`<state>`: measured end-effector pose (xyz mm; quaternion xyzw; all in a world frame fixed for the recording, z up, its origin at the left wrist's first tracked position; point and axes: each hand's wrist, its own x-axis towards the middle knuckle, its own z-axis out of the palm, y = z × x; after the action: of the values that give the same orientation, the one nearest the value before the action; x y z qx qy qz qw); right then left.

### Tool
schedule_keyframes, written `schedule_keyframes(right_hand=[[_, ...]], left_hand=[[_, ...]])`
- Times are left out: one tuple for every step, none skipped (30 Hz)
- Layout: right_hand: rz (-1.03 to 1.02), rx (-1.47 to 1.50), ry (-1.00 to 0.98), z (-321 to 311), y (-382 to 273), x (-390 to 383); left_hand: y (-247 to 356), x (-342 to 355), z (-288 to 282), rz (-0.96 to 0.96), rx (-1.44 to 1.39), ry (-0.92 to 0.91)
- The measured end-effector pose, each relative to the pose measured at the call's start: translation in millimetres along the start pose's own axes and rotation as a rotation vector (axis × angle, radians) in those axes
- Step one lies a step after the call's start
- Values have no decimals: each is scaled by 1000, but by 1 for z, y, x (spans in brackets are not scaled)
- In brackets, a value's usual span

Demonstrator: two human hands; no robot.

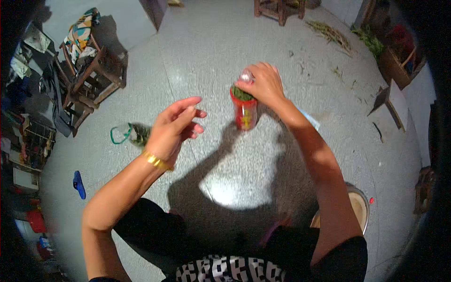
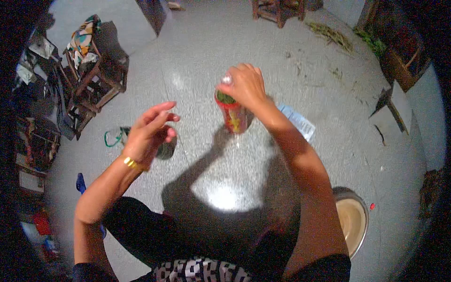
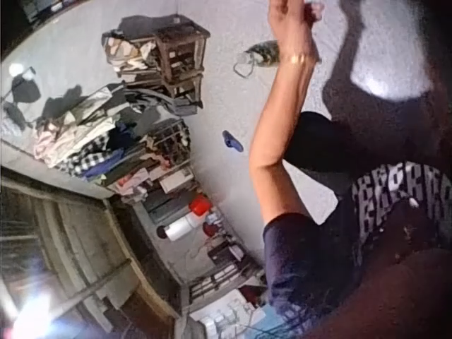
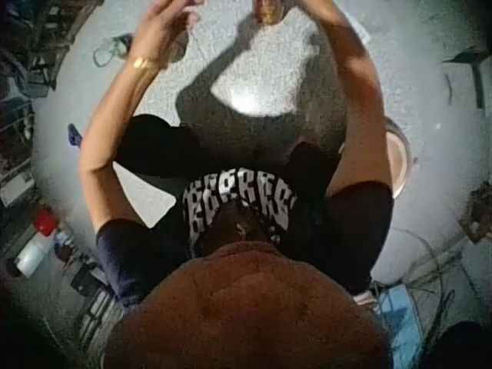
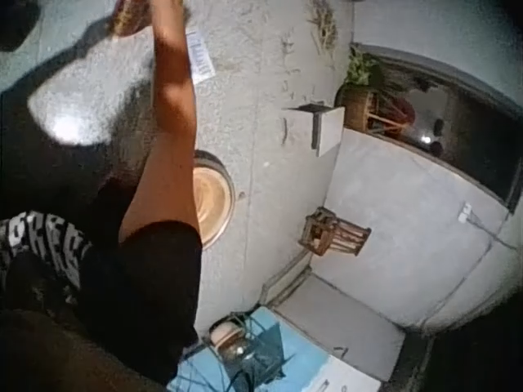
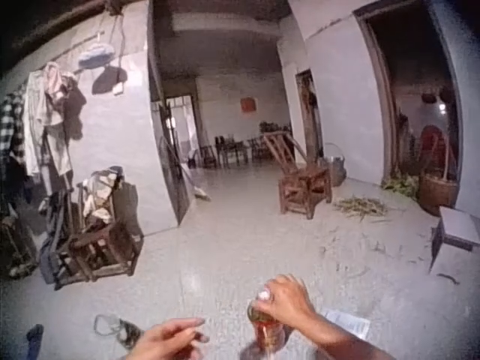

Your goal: Adding white powder from a plastic bag into plastic bottles containing green leaves.

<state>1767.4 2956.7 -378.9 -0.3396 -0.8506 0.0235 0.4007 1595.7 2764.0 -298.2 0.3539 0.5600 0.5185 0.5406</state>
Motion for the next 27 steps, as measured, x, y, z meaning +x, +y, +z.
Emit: schedule_keyframes(right_hand=[[-1,-3,-55,8,0,0],[-6,-21,-106,9,5,2],[-29,94,-31,15,4,5],[-22,106,-48,17,1,-1],[21,172,-46,16,0,-6],[60,235,-42,14,-5,-8],[4,228,0,10,-11,-11],[5,241,-14,5,-16,-11],[60,278,-35,-2,-19,-14],[115,314,-47,-7,-21,-13],[153,319,-69,-10,-23,-13],[163,318,-80,-10,-17,-12],[224,358,-77,-14,-15,-5],[286,397,-73,-19,-15,-1],[347,458,-100,-18,-15,-2],[349,460,-108,-20,-19,-3],[309,450,-117,-24,-26,-4],[271,443,-124,-26,-31,-6],[186,360,-103,-22,-33,-8],[188,363,-106,-23,-37,-7],[194,372,-120,-28,-43,-6],[199,381,-135,-31,-46,-5],[225,392,-157,-31,-42,-5],[227,389,-161,-32,-37,-6],[263,419,-170,-32,-33,-7],[299,450,-178,-32,-30,-8],[295,480,-191,-31,-30,-10]], left_hand=[[5,-22,0,-11,-23,23],[10,-37,2,-13,-51,34],[9,-50,-2,-31,-53,48],[7,-60,-6,45,-103,57],[3,-66,-11,120,-156,64],[-2,-67,-19,106,-162,72],[-5,-69,-25,145,-153,134],[-7,-72,-31,182,-144,195],[-6,-71,-33,171,-155,204],[-4,-67,-35,193,-126,214],[-5,-62,-38,204,-123,229],[-7,-56,-40,214,-122,231],[-3,-58,-41,212,-129,235],[2,-61,-43,252,-135,232],[1,-57,-44,285,-138,229],[0,-56,-45,279,-140,234],[-1,-55,-48,287,-137,245],[-1,-55,-49,295,-131,257],[-2,-56,-50,275,-119,260],[-2,-55,-51,272,-118,262],[-3,-56,-51,235,-120,252],[-4,-57,-51,200,-122,241],[-4,-57,-52,195,-124,243],[-5,-56,-52,213,-115,239],[-6,-55,-53,231,-106,234],[-6,-54,-54,229,-109,233],[-7,-55,-55,228,-102,225]])
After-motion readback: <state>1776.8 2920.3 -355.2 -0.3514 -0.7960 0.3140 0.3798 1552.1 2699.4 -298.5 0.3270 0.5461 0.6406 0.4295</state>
